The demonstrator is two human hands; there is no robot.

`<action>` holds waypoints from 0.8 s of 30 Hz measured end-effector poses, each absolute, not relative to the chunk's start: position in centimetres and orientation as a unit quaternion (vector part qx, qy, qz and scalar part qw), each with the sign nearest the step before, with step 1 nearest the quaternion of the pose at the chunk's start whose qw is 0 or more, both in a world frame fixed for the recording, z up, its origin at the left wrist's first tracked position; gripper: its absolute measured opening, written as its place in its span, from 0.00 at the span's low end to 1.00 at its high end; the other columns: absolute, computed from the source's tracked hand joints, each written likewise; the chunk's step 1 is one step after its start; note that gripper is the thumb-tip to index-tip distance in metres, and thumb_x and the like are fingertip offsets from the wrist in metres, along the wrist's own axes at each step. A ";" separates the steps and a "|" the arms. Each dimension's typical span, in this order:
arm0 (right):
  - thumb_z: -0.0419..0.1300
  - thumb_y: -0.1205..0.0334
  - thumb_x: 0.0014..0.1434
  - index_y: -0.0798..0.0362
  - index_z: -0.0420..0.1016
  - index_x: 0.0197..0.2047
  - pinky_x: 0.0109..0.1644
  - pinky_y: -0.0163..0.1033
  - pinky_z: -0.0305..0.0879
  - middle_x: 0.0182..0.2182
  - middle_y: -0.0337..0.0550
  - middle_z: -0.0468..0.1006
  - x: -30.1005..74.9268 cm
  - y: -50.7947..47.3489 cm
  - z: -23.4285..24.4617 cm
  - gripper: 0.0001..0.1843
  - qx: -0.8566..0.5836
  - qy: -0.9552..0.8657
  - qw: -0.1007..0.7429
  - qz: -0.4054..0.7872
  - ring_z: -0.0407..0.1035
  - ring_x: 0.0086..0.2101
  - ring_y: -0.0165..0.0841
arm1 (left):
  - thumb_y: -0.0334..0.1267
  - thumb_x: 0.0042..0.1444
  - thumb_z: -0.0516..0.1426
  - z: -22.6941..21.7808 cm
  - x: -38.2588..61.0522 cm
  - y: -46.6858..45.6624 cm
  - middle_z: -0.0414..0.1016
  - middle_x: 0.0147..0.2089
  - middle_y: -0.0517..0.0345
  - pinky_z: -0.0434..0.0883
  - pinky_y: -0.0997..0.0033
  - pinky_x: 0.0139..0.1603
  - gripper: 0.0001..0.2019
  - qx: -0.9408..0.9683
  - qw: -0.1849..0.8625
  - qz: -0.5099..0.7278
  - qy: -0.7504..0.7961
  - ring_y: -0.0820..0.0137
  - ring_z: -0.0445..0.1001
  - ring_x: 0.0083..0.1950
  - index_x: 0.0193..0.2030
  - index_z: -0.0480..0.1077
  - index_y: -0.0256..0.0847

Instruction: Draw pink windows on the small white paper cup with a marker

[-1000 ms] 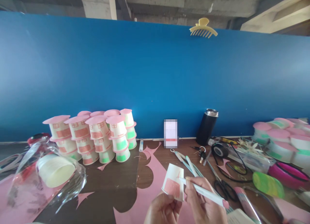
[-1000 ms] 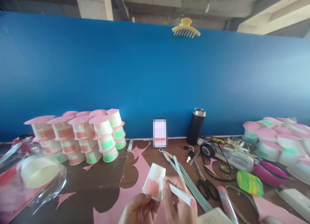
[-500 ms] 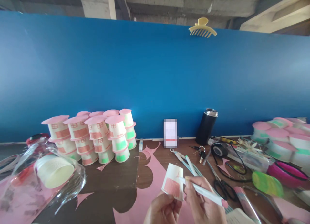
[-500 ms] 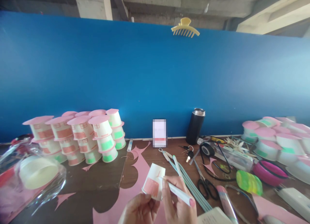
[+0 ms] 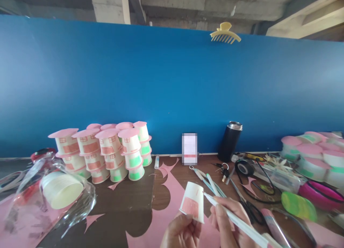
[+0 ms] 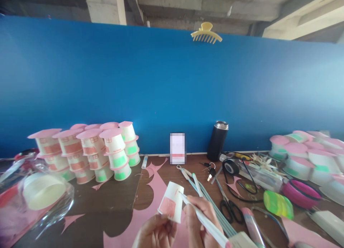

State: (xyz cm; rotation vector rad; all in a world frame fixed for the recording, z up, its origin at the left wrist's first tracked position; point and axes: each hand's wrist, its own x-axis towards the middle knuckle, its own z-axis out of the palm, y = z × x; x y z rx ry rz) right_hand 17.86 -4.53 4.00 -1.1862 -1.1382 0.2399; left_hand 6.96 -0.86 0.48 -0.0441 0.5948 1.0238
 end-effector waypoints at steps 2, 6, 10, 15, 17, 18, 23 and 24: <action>0.56 0.53 0.65 0.50 0.70 0.42 0.22 0.32 0.68 0.22 0.36 0.73 18.4 -4.2 3.9 0.10 -0.524 -0.517 0.667 0.116 0.68 0.19 0.29 | 0.18 0.48 0.58 0.5 6.9 -0.8 0.77 0.27 0.52 0.73 0.71 0.38 0.07 -0.024 0.827 0.483 0.287 0.71 0.76 0.28 0.26 0.71 0.32; 0.55 0.52 0.65 0.49 0.68 0.39 0.21 0.32 0.67 0.18 0.33 0.70 19.3 -3.7 3.5 0.10 -0.537 -0.525 0.649 0.122 0.67 0.18 0.29 | 0.18 0.47 0.59 0.8 6.9 -0.9 0.78 0.27 0.53 0.73 0.70 0.38 0.10 -0.027 0.824 0.484 0.292 0.71 0.76 0.28 0.23 0.69 0.35; 0.54 0.53 0.66 0.49 0.68 0.38 0.21 0.31 0.67 0.20 0.34 0.72 19.6 -3.7 3.3 0.09 -0.555 -0.542 0.623 0.101 0.68 0.18 0.28 | 0.18 0.49 0.57 1.1 6.9 -1.0 0.79 0.27 0.52 0.74 0.71 0.36 0.11 -0.031 0.824 0.489 0.285 0.70 0.77 0.28 0.22 0.69 0.35; 0.53 0.56 0.67 0.50 0.69 0.42 0.22 0.31 0.68 0.20 0.35 0.72 20.0 -3.5 3.0 0.08 -0.558 -0.574 0.594 0.079 0.68 0.18 0.29 | 0.17 0.50 0.56 1.2 6.9 -1.1 0.79 0.25 0.52 0.74 0.73 0.33 0.12 -0.037 0.825 0.486 0.287 0.71 0.77 0.26 0.21 0.70 0.34; 0.53 0.57 0.67 0.51 0.69 0.42 0.23 0.31 0.69 0.21 0.35 0.72 20.0 -3.4 2.9 0.07 -0.552 -0.587 0.589 0.066 0.70 0.19 0.29 | 0.17 0.49 0.56 1.2 6.9 -1.2 0.79 0.24 0.53 0.74 0.73 0.33 0.12 -0.033 0.824 0.486 0.290 0.71 0.77 0.25 0.20 0.69 0.35; 0.53 0.58 0.67 0.51 0.68 0.42 0.24 0.31 0.70 0.21 0.35 0.73 20.0 -3.4 2.9 0.07 -0.549 -0.591 0.588 0.059 0.70 0.19 0.29 | 0.18 0.48 0.57 1.2 6.9 -1.2 0.79 0.23 0.54 0.74 0.72 0.33 0.12 -0.030 0.824 0.486 0.290 0.71 0.77 0.25 0.20 0.69 0.36; 0.53 0.60 0.67 0.50 0.68 0.43 0.25 0.29 0.70 0.22 0.34 0.72 19.9 -3.5 3.0 0.05 -0.543 -0.597 0.588 0.054 0.72 0.20 0.28 | 0.18 0.48 0.57 1.5 6.9 -1.4 0.79 0.23 0.54 0.74 0.73 0.33 0.13 -0.025 0.830 0.480 0.283 0.71 0.77 0.25 0.19 0.69 0.35; 0.53 0.61 0.67 0.50 0.68 0.43 0.26 0.29 0.71 0.22 0.34 0.72 19.9 -3.5 3.0 0.05 -0.544 -0.597 0.588 0.054 0.72 0.21 0.28 | 0.17 0.49 0.57 1.6 6.9 -1.4 0.79 0.23 0.54 0.74 0.73 0.33 0.13 -0.027 0.830 0.479 0.283 0.71 0.77 0.25 0.19 0.69 0.35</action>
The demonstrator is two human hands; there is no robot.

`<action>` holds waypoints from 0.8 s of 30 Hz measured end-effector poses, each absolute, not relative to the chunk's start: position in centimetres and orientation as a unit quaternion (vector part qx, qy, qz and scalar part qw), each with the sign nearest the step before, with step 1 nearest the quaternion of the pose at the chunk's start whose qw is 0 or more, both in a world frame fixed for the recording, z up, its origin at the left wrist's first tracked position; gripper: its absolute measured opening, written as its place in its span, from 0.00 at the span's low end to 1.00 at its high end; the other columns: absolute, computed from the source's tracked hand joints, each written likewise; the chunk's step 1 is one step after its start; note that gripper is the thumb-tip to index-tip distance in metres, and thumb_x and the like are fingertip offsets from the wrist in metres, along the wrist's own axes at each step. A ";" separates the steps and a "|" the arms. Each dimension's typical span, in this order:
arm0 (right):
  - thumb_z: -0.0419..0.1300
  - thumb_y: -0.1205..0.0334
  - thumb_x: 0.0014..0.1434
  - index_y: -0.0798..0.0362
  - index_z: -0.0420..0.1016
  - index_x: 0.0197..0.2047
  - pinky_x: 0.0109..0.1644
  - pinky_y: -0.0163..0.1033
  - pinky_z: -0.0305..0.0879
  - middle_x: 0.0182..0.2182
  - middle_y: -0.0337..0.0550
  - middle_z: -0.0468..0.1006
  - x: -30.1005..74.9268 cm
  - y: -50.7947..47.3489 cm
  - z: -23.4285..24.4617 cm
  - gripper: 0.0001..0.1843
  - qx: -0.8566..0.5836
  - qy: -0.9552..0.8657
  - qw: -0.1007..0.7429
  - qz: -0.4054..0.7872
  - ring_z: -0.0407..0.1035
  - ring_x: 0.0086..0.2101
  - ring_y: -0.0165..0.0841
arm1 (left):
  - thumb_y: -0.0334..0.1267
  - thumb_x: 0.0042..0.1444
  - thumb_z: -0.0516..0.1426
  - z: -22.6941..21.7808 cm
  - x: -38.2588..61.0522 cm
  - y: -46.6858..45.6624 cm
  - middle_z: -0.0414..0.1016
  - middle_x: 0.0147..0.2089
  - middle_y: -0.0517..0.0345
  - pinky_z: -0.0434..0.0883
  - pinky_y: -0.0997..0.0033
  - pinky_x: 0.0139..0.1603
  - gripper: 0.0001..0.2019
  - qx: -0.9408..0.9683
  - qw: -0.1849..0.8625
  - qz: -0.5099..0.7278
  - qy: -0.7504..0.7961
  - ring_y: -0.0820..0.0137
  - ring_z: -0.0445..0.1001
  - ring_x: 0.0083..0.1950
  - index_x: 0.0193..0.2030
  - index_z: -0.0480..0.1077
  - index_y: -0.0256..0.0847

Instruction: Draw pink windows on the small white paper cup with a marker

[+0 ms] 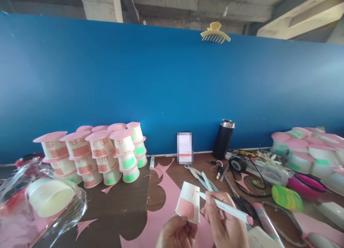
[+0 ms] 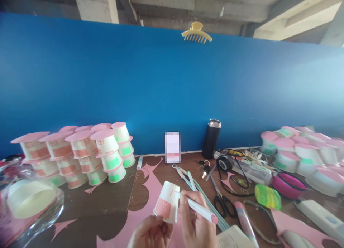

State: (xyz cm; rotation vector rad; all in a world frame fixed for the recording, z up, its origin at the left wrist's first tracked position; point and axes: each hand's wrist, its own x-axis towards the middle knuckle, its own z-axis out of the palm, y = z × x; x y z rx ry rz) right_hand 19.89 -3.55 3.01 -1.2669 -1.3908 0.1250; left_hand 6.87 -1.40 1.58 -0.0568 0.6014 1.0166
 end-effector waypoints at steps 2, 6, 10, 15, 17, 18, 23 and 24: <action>0.53 0.61 0.67 0.50 0.68 0.42 0.26 0.29 0.71 0.22 0.34 0.72 19.9 -3.6 3.0 0.05 -0.546 -0.598 0.585 0.049 0.73 0.21 0.28 | 0.17 0.50 0.56 1.8 6.9 -1.4 0.79 0.23 0.54 0.74 0.73 0.32 0.14 -0.031 0.830 0.479 0.282 0.72 0.77 0.25 0.19 0.70 0.34; 0.53 0.61 0.67 0.50 0.69 0.42 0.26 0.30 0.71 0.22 0.34 0.72 19.8 -3.6 3.1 0.05 -0.549 -0.602 0.578 0.038 0.72 0.21 0.28 | 0.17 0.51 0.55 1.8 6.9 -1.4 0.79 0.24 0.52 0.74 0.73 0.32 0.13 -0.036 0.830 0.481 0.279 0.71 0.77 0.26 0.20 0.71 0.33; 0.53 0.61 0.67 0.50 0.68 0.42 0.25 0.29 0.70 0.22 0.35 0.72 19.7 -3.5 3.2 0.05 -0.550 -0.601 0.578 0.034 0.72 0.21 0.28 | 0.17 0.51 0.55 1.6 6.8 -1.3 0.80 0.25 0.51 0.74 0.71 0.33 0.12 -0.038 0.832 0.476 0.281 0.70 0.77 0.26 0.21 0.71 0.32; 0.53 0.61 0.67 0.49 0.68 0.43 0.26 0.28 0.71 0.22 0.34 0.73 19.7 -3.6 3.1 0.05 -0.545 -0.602 0.582 0.051 0.73 0.21 0.27 | 0.17 0.51 0.54 1.8 6.8 -1.3 0.79 0.23 0.51 0.74 0.72 0.34 0.14 -0.042 0.838 0.473 0.270 0.71 0.77 0.25 0.19 0.71 0.33; 0.53 0.61 0.67 0.49 0.68 0.43 0.26 0.28 0.71 0.22 0.33 0.72 19.7 -3.6 3.1 0.04 -0.544 -0.602 0.582 0.051 0.73 0.21 0.27 | 0.17 0.52 0.54 1.9 6.8 -1.4 0.79 0.22 0.52 0.74 0.72 0.34 0.15 -0.046 0.839 0.470 0.268 0.71 0.77 0.25 0.19 0.71 0.32; 0.53 0.61 0.66 0.49 0.68 0.43 0.26 0.28 0.71 0.21 0.33 0.72 19.8 -3.6 3.1 0.04 -0.543 -0.603 0.583 0.050 0.72 0.21 0.27 | 0.17 0.51 0.54 1.9 6.8 -1.4 0.79 0.23 0.52 0.74 0.72 0.34 0.14 -0.047 0.840 0.469 0.269 0.71 0.77 0.25 0.19 0.71 0.32; 0.52 0.61 0.67 0.48 0.67 0.43 0.27 0.27 0.71 0.22 0.32 0.72 19.7 -3.6 3.2 0.04 -0.544 -0.604 0.580 0.059 0.73 0.21 0.27 | 0.18 0.50 0.55 1.6 6.9 -1.3 0.79 0.23 0.54 0.74 0.72 0.34 0.12 -0.037 0.838 0.469 0.278 0.72 0.76 0.25 0.21 0.70 0.34; 0.52 0.61 0.67 0.48 0.67 0.43 0.27 0.27 0.71 0.22 0.32 0.72 19.7 -3.6 3.2 0.04 -0.544 -0.605 0.579 0.059 0.73 0.21 0.27 | 0.18 0.50 0.55 1.6 6.9 -1.3 0.78 0.22 0.55 0.74 0.72 0.34 0.13 -0.037 0.837 0.468 0.279 0.72 0.76 0.25 0.21 0.70 0.35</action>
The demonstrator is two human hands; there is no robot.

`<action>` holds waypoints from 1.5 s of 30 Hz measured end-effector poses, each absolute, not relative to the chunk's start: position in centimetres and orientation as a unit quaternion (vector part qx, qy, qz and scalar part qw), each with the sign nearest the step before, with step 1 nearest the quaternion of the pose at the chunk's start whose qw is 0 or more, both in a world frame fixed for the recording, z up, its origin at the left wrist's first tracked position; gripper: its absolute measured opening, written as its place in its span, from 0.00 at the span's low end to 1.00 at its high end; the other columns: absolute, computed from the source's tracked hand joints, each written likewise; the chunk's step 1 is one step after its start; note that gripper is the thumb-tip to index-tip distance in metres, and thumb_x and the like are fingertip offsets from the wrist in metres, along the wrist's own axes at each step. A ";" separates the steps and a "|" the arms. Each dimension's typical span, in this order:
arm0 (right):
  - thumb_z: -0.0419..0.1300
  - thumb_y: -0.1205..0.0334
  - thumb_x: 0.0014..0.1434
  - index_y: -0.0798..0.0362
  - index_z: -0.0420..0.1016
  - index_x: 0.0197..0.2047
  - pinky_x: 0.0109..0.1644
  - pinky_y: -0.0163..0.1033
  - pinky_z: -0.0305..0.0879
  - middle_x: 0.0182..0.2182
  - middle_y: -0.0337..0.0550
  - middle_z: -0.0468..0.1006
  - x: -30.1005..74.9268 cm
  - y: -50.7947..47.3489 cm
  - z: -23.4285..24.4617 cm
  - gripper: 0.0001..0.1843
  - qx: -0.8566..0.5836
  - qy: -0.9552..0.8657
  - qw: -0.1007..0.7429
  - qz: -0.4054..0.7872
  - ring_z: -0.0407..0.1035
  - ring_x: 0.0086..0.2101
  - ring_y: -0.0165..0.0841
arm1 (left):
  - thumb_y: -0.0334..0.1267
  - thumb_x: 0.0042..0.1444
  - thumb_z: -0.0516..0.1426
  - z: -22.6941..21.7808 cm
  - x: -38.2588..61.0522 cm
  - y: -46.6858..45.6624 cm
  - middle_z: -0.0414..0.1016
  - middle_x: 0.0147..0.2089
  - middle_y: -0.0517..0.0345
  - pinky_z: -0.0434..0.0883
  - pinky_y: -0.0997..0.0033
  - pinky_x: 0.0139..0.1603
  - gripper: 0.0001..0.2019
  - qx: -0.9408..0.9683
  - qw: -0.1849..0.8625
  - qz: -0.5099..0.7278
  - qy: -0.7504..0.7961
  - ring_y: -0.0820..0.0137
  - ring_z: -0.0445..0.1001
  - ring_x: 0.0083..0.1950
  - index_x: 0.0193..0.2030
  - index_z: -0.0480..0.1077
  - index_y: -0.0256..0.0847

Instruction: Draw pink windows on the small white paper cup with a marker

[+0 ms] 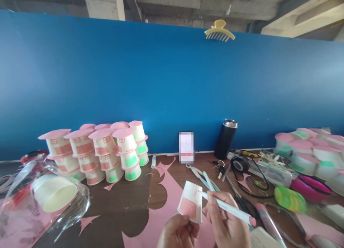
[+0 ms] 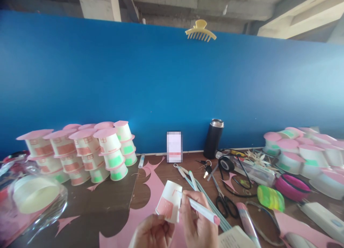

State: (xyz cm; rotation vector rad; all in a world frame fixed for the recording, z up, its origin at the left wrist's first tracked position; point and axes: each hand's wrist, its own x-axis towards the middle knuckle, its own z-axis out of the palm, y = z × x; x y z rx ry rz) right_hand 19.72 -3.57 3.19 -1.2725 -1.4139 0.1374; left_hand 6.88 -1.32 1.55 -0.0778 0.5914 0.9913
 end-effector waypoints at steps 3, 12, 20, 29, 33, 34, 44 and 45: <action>0.52 0.61 0.67 0.48 0.67 0.43 0.27 0.27 0.70 0.21 0.32 0.72 19.7 -3.6 3.2 0.04 -0.546 -0.604 0.578 0.063 0.73 0.21 0.27 | 0.18 0.50 0.55 1.5 6.9 -1.3 0.79 0.23 0.54 0.74 0.72 0.34 0.13 -0.036 0.838 0.465 0.283 0.71 0.77 0.26 0.21 0.70 0.35; 0.53 0.61 0.67 0.49 0.67 0.42 0.27 0.28 0.70 0.21 0.31 0.71 19.8 -3.4 2.8 0.04 -0.543 -0.600 0.584 0.067 0.72 0.20 0.26 | 0.19 0.50 0.55 0.9 6.8 -1.2 0.79 0.24 0.52 0.74 0.71 0.35 0.11 -0.023 0.840 0.467 0.276 0.72 0.76 0.26 0.22 0.72 0.33; 0.53 0.60 0.67 0.49 0.67 0.42 0.27 0.28 0.71 0.22 0.32 0.72 19.8 -3.5 2.9 0.04 -0.545 -0.600 0.583 0.065 0.72 0.21 0.26 | 0.20 0.46 0.59 0.6 6.6 -1.2 0.78 0.24 0.53 0.72 0.70 0.36 0.08 -0.020 0.844 0.464 0.269 0.70 0.76 0.26 0.21 0.72 0.32; 0.53 0.60 0.67 0.49 0.67 0.42 0.26 0.28 0.71 0.22 0.32 0.72 19.8 -3.4 3.1 0.04 -0.543 -0.600 0.585 0.061 0.73 0.20 0.27 | 0.20 0.46 0.58 1.0 6.5 -1.2 0.77 0.24 0.53 0.72 0.70 0.37 0.09 -0.021 0.843 0.462 0.274 0.70 0.75 0.27 0.20 0.70 0.34; 0.53 0.60 0.67 0.49 0.67 0.42 0.26 0.29 0.71 0.22 0.33 0.72 19.7 -3.5 3.0 0.04 -0.544 -0.596 0.586 0.071 0.73 0.21 0.28 | 0.19 0.46 0.58 1.1 6.5 -1.1 0.77 0.24 0.53 0.72 0.70 0.37 0.09 -0.022 0.838 0.463 0.288 0.70 0.75 0.27 0.21 0.70 0.34; 0.53 0.59 0.67 0.49 0.68 0.42 0.26 0.29 0.71 0.21 0.33 0.72 19.7 -3.5 2.9 0.05 -0.547 -0.595 0.585 0.071 0.73 0.21 0.28 | 0.19 0.46 0.57 1.2 6.6 -1.1 0.76 0.24 0.54 0.72 0.70 0.37 0.09 -0.023 0.837 0.464 0.291 0.70 0.75 0.27 0.21 0.70 0.34; 0.53 0.60 0.67 0.48 0.67 0.43 0.26 0.29 0.72 0.23 0.33 0.72 19.9 -3.4 2.7 0.04 -0.542 -0.595 0.588 0.081 0.73 0.21 0.28 | 0.20 0.46 0.58 1.2 6.5 -1.2 0.76 0.23 0.57 0.73 0.70 0.36 0.10 -0.021 0.833 0.467 0.295 0.71 0.75 0.26 0.20 0.67 0.37; 0.53 0.60 0.66 0.49 0.67 0.43 0.25 0.29 0.71 0.22 0.32 0.72 19.9 -3.5 2.8 0.04 -0.543 -0.596 0.587 0.076 0.73 0.21 0.28 | 0.20 0.46 0.57 1.2 6.5 -1.1 0.76 0.22 0.57 0.73 0.70 0.36 0.10 -0.021 0.833 0.468 0.293 0.71 0.75 0.26 0.20 0.67 0.37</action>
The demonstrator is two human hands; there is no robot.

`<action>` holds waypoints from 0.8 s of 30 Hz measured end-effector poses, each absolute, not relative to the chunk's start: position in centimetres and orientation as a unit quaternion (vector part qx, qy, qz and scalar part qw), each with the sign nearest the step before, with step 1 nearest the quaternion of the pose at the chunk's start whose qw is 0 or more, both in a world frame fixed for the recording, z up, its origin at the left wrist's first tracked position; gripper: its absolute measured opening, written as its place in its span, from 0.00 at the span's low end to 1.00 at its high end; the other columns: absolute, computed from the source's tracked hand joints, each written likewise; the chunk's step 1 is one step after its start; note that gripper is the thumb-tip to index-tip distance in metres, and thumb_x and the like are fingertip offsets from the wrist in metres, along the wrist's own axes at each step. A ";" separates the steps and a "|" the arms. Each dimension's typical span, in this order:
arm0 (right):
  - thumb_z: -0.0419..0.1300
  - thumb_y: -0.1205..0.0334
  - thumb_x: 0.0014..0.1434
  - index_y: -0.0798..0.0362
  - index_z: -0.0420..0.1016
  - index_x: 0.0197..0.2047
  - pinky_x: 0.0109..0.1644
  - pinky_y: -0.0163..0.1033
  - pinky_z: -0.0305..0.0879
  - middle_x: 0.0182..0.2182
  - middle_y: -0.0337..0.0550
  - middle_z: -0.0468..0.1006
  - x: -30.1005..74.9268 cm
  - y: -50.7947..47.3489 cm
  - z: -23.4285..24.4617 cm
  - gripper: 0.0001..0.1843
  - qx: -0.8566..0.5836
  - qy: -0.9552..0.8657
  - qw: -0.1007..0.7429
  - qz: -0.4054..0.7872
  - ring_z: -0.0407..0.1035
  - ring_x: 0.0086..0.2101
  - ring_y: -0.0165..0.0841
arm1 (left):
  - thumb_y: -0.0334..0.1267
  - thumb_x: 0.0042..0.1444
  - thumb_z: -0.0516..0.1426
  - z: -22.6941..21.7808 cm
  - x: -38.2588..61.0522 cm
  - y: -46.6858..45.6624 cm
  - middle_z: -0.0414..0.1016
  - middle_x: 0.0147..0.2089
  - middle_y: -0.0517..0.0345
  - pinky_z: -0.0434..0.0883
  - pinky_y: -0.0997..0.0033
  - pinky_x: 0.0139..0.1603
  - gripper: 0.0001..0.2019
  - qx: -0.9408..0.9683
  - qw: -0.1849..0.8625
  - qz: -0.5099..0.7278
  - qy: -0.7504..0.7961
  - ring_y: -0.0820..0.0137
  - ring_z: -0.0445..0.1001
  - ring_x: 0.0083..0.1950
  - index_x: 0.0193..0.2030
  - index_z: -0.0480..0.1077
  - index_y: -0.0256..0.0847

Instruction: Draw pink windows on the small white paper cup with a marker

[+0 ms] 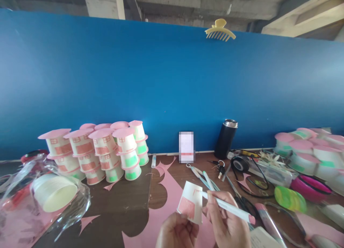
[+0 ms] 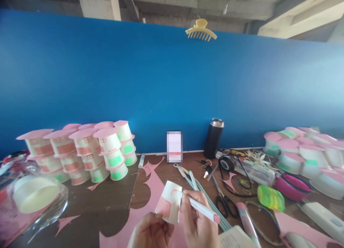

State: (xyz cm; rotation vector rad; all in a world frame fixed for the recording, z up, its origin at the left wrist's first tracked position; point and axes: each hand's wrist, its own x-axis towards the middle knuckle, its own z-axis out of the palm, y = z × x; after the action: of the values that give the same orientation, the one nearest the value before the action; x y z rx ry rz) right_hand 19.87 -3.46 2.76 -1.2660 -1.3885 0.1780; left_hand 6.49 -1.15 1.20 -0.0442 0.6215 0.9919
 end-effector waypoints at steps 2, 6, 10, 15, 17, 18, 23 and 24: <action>0.53 0.60 0.66 0.49 0.68 0.42 0.25 0.29 0.71 0.22 0.32 0.72 19.9 -3.5 2.9 0.04 -0.544 -0.597 0.585 0.070 0.73 0.20 0.28 | 0.20 0.46 0.57 1.2 6.5 -1.1 0.76 0.22 0.57 0.73 0.71 0.35 0.10 -0.024 0.832 0.471 0.292 0.72 0.74 0.25 0.20 0.67 0.37; 0.54 0.60 0.66 0.49 0.68 0.42 0.25 0.30 0.71 0.21 0.32 0.71 19.9 -3.5 2.9 0.04 -0.546 -0.594 0.586 0.074 0.73 0.20 0.28 | 0.19 0.46 0.56 1.4 6.6 -1.1 0.75 0.21 0.58 0.73 0.71 0.34 0.12 -0.041 0.828 0.472 0.298 0.72 0.74 0.24 0.19 0.66 0.37; 0.54 0.60 0.66 0.50 0.68 0.42 0.25 0.30 0.71 0.21 0.33 0.71 19.9 -3.5 3.0 0.04 -0.544 -0.594 0.588 0.083 0.73 0.20 0.29 | 0.19 0.46 0.56 1.8 6.5 -1.1 0.75 0.21 0.56 0.74 0.71 0.33 0.12 -0.041 0.832 0.468 0.296 0.72 0.74 0.24 0.18 0.66 0.37; 0.53 0.61 0.66 0.50 0.68 0.42 0.24 0.30 0.71 0.22 0.34 0.72 19.9 -3.5 3.0 0.04 -0.543 -0.594 0.588 0.077 0.73 0.20 0.29 | 0.19 0.46 0.56 1.7 6.4 -1.1 0.76 0.22 0.56 0.73 0.70 0.35 0.11 -0.030 0.831 0.469 0.298 0.71 0.75 0.25 0.20 0.67 0.37; 0.53 0.61 0.66 0.50 0.68 0.43 0.25 0.29 0.72 0.22 0.34 0.72 19.9 -3.5 3.1 0.05 -0.546 -0.598 0.583 0.070 0.73 0.21 0.29 | 0.19 0.46 0.56 1.7 6.4 -1.1 0.76 0.22 0.56 0.73 0.70 0.35 0.11 -0.028 0.831 0.470 0.296 0.71 0.74 0.25 0.20 0.67 0.37; 0.53 0.61 0.66 0.50 0.68 0.43 0.26 0.30 0.72 0.23 0.34 0.73 19.9 -3.5 3.1 0.05 -0.546 -0.599 0.582 0.065 0.74 0.21 0.29 | 0.19 0.46 0.56 1.6 6.4 -1.1 0.76 0.22 0.56 0.73 0.70 0.35 0.11 -0.027 0.832 0.470 0.295 0.71 0.74 0.25 0.20 0.67 0.37; 0.54 0.60 0.66 0.50 0.68 0.42 0.25 0.30 0.72 0.23 0.35 0.73 19.9 -3.6 3.2 0.05 -0.550 -0.599 0.579 0.058 0.74 0.21 0.29 | 0.19 0.46 0.56 1.6 6.4 -1.1 0.75 0.21 0.58 0.73 0.71 0.34 0.11 -0.027 0.830 0.470 0.300 0.72 0.74 0.24 0.19 0.66 0.37; 0.54 0.60 0.66 0.50 0.68 0.42 0.25 0.29 0.72 0.23 0.34 0.72 19.9 -3.6 3.2 0.05 -0.551 -0.599 0.578 0.058 0.74 0.21 0.29 | 0.19 0.46 0.56 1.7 6.4 -1.1 0.75 0.21 0.58 0.73 0.71 0.34 0.11 -0.029 0.829 0.470 0.301 0.72 0.73 0.24 0.19 0.66 0.37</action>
State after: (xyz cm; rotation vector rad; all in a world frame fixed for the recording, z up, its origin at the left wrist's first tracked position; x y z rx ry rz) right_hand 19.86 -3.59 3.19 -1.2901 -1.4020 0.1355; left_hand 6.42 -1.09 1.65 -0.0609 0.6380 0.9974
